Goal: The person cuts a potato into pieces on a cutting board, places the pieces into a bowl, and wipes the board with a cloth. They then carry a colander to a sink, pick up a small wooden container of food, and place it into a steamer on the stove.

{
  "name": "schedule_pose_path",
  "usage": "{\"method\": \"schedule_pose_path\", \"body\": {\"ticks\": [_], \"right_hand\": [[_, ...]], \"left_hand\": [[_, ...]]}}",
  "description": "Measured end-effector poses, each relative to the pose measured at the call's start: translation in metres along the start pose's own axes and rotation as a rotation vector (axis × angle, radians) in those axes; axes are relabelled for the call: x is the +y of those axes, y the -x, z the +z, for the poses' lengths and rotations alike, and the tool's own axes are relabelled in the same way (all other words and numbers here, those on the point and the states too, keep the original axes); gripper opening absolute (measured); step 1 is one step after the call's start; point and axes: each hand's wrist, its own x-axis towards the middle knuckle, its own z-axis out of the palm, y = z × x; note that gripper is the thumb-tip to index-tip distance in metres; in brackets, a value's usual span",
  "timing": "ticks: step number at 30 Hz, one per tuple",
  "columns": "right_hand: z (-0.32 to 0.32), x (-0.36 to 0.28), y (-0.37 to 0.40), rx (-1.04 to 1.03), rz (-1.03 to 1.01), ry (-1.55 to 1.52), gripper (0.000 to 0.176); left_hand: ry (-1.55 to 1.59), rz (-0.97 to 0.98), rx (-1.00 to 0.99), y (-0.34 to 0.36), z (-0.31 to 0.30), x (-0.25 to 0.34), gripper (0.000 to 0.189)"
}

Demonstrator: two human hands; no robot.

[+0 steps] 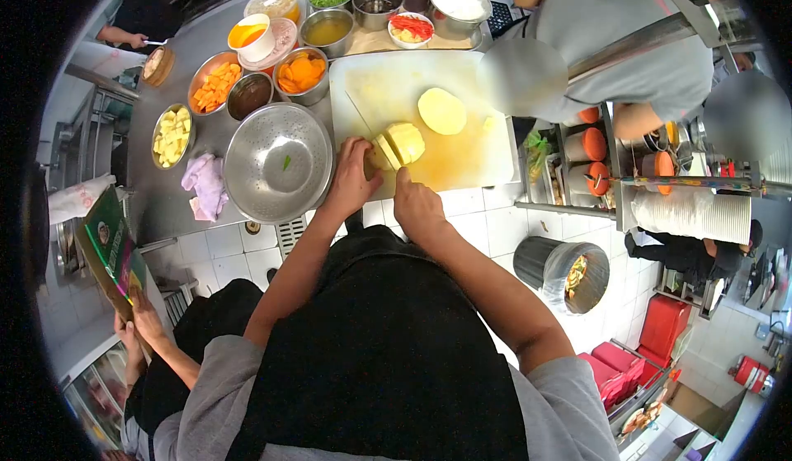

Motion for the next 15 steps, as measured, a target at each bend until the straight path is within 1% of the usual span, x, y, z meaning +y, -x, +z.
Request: {"method": "schedule_pose_path", "body": {"ticks": [4, 6, 7, 8, 10, 11, 12, 13, 14, 15], "right_hand": [[0.005, -0.003, -0.007, -0.035, 0.047, 0.058, 0.021], [0.022, 0.009, -0.012, 0.010, -0.043, 0.039, 0.023], [0.027, 0.012, -0.011, 0.062, -0.095, 0.078, 0.027], [0.029, 0.017, -0.016, 0.025, -0.069, -0.008, 0.028], [0.020, 0.021, -0.017, 0.035, -0.096, -0.070, 0.027], [0.017, 0.023, -0.021, 0.054, -0.101, -0.069, 0.027], [0.003, 0.017, -0.017, 0.032, -0.071, -0.080, 0.026], [-0.009, 0.013, -0.010, 0.003, -0.035, -0.092, 0.025], [-0.023, 0.011, -0.003, 0.005, -0.022, -0.095, 0.025], [-0.040, 0.010, 0.001, 0.036, 0.005, -0.108, 0.025]], "left_hand": [[-0.006, 0.010, 0.026, -0.006, 0.005, 0.000, 0.050], [0.013, -0.006, 0.012, 0.003, 0.003, -0.006, 0.049], [0.025, 0.031, 0.036, 0.001, 0.005, -0.010, 0.050], [0.041, 0.075, 0.062, -0.004, 0.008, -0.012, 0.050], [0.024, 0.081, 0.049, -0.005, 0.007, -0.010, 0.051], [0.007, 0.075, 0.055, -0.004, 0.005, -0.009, 0.053], [-0.007, 0.061, 0.055, -0.001, 0.006, -0.009, 0.054], [0.019, 0.019, 0.026, 0.002, 0.004, -0.009, 0.067], [0.023, 0.024, 0.014, 0.005, 0.006, -0.008, 0.067], [0.043, 0.056, 0.044, 0.005, 0.006, -0.006, 0.074]]}}
